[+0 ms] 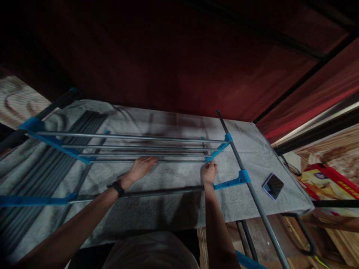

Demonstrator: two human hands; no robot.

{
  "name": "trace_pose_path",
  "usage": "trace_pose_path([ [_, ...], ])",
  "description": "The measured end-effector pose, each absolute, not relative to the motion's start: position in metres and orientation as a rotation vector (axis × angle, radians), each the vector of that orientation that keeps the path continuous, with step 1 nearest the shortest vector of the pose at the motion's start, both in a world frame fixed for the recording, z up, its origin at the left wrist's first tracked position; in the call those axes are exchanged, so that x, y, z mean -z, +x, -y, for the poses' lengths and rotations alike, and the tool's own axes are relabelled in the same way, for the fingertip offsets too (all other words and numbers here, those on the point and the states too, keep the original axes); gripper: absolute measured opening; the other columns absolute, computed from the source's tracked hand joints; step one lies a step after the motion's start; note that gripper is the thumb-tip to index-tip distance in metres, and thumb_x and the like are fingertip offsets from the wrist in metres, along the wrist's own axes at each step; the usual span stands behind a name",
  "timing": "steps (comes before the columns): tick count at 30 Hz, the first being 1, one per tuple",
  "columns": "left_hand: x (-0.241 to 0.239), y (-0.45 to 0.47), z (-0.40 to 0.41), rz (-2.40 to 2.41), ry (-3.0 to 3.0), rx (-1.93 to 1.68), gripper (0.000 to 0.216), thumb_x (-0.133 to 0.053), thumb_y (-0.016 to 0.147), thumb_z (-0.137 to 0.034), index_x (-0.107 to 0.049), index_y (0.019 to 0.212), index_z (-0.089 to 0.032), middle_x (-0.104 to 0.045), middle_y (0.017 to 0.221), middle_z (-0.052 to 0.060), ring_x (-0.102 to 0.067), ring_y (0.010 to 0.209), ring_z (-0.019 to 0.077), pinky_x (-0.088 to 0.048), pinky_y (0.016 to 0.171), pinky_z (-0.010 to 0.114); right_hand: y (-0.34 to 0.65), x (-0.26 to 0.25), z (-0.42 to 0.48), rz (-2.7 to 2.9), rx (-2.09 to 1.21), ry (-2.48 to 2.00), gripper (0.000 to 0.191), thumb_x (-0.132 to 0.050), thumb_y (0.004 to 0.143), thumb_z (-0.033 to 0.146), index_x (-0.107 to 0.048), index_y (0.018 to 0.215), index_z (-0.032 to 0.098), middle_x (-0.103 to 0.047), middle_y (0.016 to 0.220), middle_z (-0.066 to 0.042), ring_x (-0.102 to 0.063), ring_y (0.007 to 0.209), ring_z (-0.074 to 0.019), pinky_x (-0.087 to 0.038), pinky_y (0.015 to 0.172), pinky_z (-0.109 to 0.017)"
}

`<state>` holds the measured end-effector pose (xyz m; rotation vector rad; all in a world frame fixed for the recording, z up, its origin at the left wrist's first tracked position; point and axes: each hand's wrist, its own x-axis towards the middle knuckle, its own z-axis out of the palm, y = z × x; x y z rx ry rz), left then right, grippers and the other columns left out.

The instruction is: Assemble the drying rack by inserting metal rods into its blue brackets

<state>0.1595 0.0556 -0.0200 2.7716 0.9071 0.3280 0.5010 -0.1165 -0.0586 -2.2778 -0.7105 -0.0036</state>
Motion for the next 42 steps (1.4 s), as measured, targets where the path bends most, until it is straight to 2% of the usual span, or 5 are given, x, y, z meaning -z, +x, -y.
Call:
trace_pose_path([
  [4,0.023,0.158,-0.055,-0.9,2.749,-0.357,0.022,-0.058,0.101,-0.025,-0.077,0.112,-0.026,-0.082,0.111,0.009,-0.077,0.104,0.026,-0.057,0.094,0.038,0.501,0.058,0.117,0.718,0.007,-2.288,0.014,-0.051,0.081,0.02,-0.062,0.089,0.023,-0.057,0.08,-0.003,-0.057,0.085,-0.0238,-0.051,0.09,-0.038],
  [9,0.023,0.157,-0.058,-0.898,2.727,-0.323,0.025,-0.056,0.102,-0.027,-0.077,0.116,-0.027,-0.082,0.116,0.007,-0.077,0.106,0.0252,-0.057,0.095,0.036,0.502,0.059,0.117,0.737,-0.005,-2.293,0.017,-0.048,0.082,0.022,-0.062,0.091,0.022,-0.059,0.083,-0.006,-0.058,0.087,-0.0252,-0.05,0.09,-0.039],
  [17,0.021,0.156,-0.06,-0.912,2.694,-0.267,0.03,-0.055,0.104,-0.029,-0.077,0.123,-0.027,-0.082,0.122,0.007,-0.077,0.111,0.0254,-0.058,0.097,0.036,0.504,0.062,0.118,0.728,-0.002,-2.279,0.008,-0.051,0.082,0.024,-0.057,0.088,0.025,-0.051,0.079,0.0,-0.055,0.083,-0.0216,-0.05,0.089,-0.035],
  [31,0.011,0.157,-0.064,-1.026,2.621,-0.111,0.039,-0.05,0.107,-0.034,-0.073,0.139,-0.031,-0.079,0.132,0.004,-0.076,0.121,0.0241,-0.056,0.104,0.033,0.502,0.061,0.117,0.696,-0.008,-2.248,0.009,-0.05,0.082,0.022,-0.058,0.087,0.025,-0.05,0.081,-0.001,-0.051,0.08,-0.0212,-0.049,0.089,-0.037],
  [42,0.017,0.157,-0.064,-0.98,2.626,-0.177,0.04,-0.049,0.106,-0.033,-0.075,0.136,-0.027,-0.079,0.132,0.008,-0.076,0.12,0.0272,-0.058,0.105,0.039,0.504,0.058,0.117,0.692,-0.048,-2.236,0.01,-0.053,0.08,0.021,-0.061,0.086,0.023,-0.052,0.08,-0.001,-0.053,0.081,-0.0209,-0.049,0.089,-0.036],
])
